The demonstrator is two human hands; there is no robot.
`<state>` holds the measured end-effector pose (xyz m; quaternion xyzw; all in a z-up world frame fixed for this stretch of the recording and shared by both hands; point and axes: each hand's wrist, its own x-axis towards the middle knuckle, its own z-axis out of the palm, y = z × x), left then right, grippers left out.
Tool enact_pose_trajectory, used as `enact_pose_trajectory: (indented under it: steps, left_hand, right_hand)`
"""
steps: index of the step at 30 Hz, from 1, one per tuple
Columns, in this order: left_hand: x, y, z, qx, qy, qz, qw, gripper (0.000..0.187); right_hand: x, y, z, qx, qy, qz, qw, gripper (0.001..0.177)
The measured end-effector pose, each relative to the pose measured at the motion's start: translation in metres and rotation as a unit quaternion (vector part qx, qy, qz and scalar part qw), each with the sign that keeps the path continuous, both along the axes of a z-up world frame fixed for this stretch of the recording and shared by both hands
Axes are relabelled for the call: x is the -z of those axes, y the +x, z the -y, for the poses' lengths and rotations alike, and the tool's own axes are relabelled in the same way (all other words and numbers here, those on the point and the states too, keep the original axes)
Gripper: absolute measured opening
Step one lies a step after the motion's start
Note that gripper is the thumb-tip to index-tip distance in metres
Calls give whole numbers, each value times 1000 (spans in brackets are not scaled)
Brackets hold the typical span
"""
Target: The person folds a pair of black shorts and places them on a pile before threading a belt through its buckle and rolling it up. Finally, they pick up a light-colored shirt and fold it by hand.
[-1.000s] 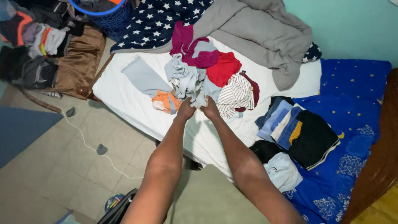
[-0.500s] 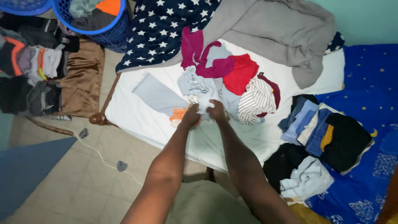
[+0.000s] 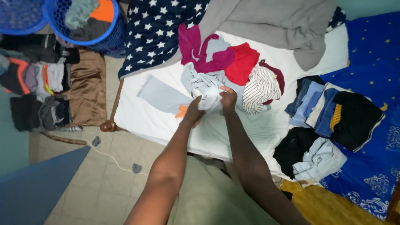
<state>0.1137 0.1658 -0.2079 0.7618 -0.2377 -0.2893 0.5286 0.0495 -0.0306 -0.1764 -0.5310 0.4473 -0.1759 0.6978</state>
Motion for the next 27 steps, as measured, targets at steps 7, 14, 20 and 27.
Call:
enact_pose_trajectory:
  steps: [7,14,20,27]
  left_hand:
    - [-96,-20,59,-37,142,86,985,112]
    - [-62,-16,110,-227,21,76,971,53]
    - [-148,-22,127,-249,-123,-121,953,35]
    - [-170,-20,140,-197,13,-80,977,41]
  right_hand:
    - [-71,4,5,-4,112,91,990,37]
    - [-140,-33,57,-134,134,137,972,49]
    - [29,-117,130,-66,-142,-73,985,64]
    - [-46,-132,108,-41,101,29,994,45]
